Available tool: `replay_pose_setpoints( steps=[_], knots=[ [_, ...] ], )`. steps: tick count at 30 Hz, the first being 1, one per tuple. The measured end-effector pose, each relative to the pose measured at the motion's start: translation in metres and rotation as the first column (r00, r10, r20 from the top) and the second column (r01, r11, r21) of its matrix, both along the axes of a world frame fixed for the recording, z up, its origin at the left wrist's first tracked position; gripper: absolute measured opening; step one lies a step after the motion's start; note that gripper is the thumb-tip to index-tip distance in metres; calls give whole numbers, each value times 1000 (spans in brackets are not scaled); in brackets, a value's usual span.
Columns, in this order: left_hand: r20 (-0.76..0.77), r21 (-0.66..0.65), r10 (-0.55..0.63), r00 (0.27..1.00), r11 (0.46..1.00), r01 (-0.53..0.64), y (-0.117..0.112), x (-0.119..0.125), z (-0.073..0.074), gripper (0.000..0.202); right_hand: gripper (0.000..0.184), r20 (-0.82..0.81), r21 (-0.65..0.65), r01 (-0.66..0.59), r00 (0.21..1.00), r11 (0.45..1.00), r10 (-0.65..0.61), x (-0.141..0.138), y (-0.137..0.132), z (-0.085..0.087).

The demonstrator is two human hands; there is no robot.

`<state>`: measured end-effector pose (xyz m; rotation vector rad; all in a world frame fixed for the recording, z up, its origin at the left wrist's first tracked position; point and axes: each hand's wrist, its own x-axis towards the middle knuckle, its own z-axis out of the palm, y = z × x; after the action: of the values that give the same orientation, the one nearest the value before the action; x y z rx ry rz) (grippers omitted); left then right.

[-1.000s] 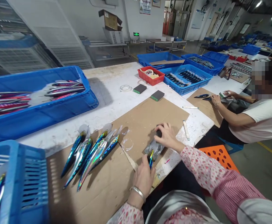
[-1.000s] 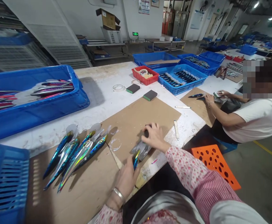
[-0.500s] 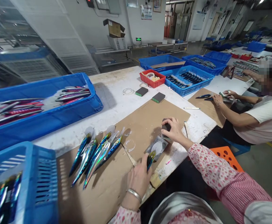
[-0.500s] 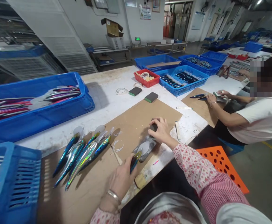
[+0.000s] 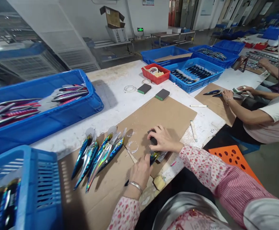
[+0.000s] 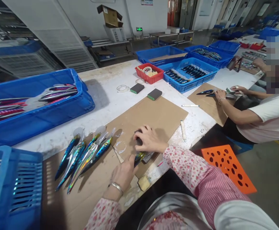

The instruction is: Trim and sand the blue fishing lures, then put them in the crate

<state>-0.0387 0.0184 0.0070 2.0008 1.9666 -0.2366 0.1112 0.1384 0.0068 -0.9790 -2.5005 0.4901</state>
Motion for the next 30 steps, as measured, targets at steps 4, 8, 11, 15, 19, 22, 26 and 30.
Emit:
replay_pose_setpoints(
  steps=[4,8,11,15,19,22,26,30],
  knots=[
    [-23,0,0,1000,1000,0,0,0,-1,28,28,49,-34,15,999,999,-13,11,4,3],
    [-41,-16,-10,999,1000,9,1,2,-1,26,30,32,19,22,999,1000,-23,-3,-4,5],
    [-45,-23,6,999,1000,-7,0,2,1,28,29,20,17,-14,1000,1000,14,-9,-5,5],
    [-33,-27,-6,999,1000,6,0,2,-2,27,28,56,-29,-9,998,1000,10,1,0,5],
    [-48,-28,-8,999,1000,7,1,1,-6,27,28,38,42,45,998,998,-47,-8,-8,1],
    [-53,-7,-7,999,1000,7,0,1,-5,25,31,-22,76,41,999,996,-39,-6,-10,-4],
    [-39,21,-23,999,999,24,-1,1,-4,26,29,-11,34,55,998,998,-55,6,-5,-4],
    [-55,-12,-15,998,1000,14,0,0,-4,28,29,3,101,49,999,994,-50,-9,-10,-1]
  ],
)
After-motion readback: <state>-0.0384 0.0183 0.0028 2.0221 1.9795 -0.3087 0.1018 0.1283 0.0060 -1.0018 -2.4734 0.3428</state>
